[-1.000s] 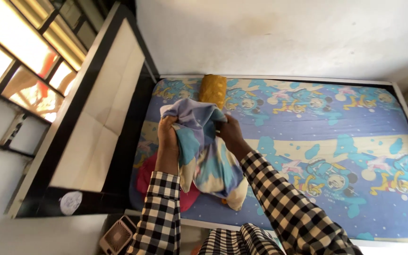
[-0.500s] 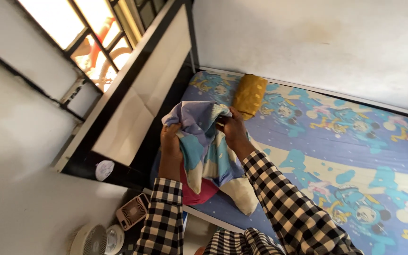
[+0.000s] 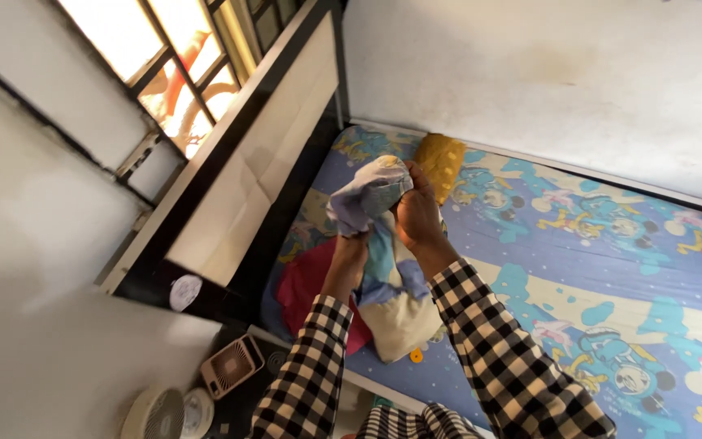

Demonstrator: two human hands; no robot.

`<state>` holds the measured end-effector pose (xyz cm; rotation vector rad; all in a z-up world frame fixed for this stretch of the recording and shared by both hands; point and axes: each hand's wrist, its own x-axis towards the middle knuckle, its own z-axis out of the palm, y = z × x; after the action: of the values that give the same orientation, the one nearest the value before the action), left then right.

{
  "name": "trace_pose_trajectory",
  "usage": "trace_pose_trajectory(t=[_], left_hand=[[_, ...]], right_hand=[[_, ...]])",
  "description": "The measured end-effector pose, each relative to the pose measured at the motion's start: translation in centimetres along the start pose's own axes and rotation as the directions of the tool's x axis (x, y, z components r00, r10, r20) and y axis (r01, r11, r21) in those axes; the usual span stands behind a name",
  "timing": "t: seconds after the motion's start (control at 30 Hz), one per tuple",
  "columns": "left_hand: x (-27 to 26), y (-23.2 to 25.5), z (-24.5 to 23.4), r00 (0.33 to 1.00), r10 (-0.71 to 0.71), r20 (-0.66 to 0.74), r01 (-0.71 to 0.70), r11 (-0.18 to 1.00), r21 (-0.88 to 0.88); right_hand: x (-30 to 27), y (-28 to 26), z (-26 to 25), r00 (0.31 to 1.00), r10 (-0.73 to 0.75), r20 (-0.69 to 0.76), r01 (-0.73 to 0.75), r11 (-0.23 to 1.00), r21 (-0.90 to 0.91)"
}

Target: Gathering pillowcases and clothes and putting them into a laundry basket.

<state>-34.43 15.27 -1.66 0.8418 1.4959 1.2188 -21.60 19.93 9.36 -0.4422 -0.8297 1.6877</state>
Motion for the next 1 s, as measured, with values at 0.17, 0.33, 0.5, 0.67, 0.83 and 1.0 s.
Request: trace_pose_trajectory(t=[0.17, 0.33, 0.5, 0.67, 0.83, 1.0], left_hand=[[2.3, 2.4, 0.9, 0.996, 0.079, 0.039, -0.056, 0.911, -0.408], [2.1, 6.8, 4.3, 0.985, 0.138, 0.107, -0.075, 0.887, -0.456], [0.4, 11.1, 7.6, 0.965, 0.193, 0.175, -0.081, 0.860, -0.505], [-0.1, 10.9, 9.3, 0.945, 0.224, 0.239, -0.053, 0.825, -0.562], [-1.2, 9.2, 9.8, 0.928, 0.193, 0.318, 0.060, 0.767, -0.639], [-2.3, 6.7, 8.2, 0.906, 0.144, 0.397, 0.208, 0.666, -0.716]], right_hand=[[-1.5, -3.0, -4.1, 0.984, 0.047, -0.170, -0.091, 0.962, -0.259], [-3.2, -0.5, -9.8, 0.977, -0.082, -0.199, -0.017, 0.894, -0.447], [-6.2, 1.0, -12.6, 0.861, 0.229, -0.453, -0.425, 0.813, -0.397], [-6.5, 1.2, -16.1, 0.844, 0.328, -0.426, -0.361, 0.932, 0.001], [-7.5, -0.8, -16.5, 0.977, 0.092, -0.192, -0.055, 0.981, 0.187], [-9.1, -4.7, -11.8, 0.866, 0.279, -0.415, -0.153, 0.938, 0.310]])
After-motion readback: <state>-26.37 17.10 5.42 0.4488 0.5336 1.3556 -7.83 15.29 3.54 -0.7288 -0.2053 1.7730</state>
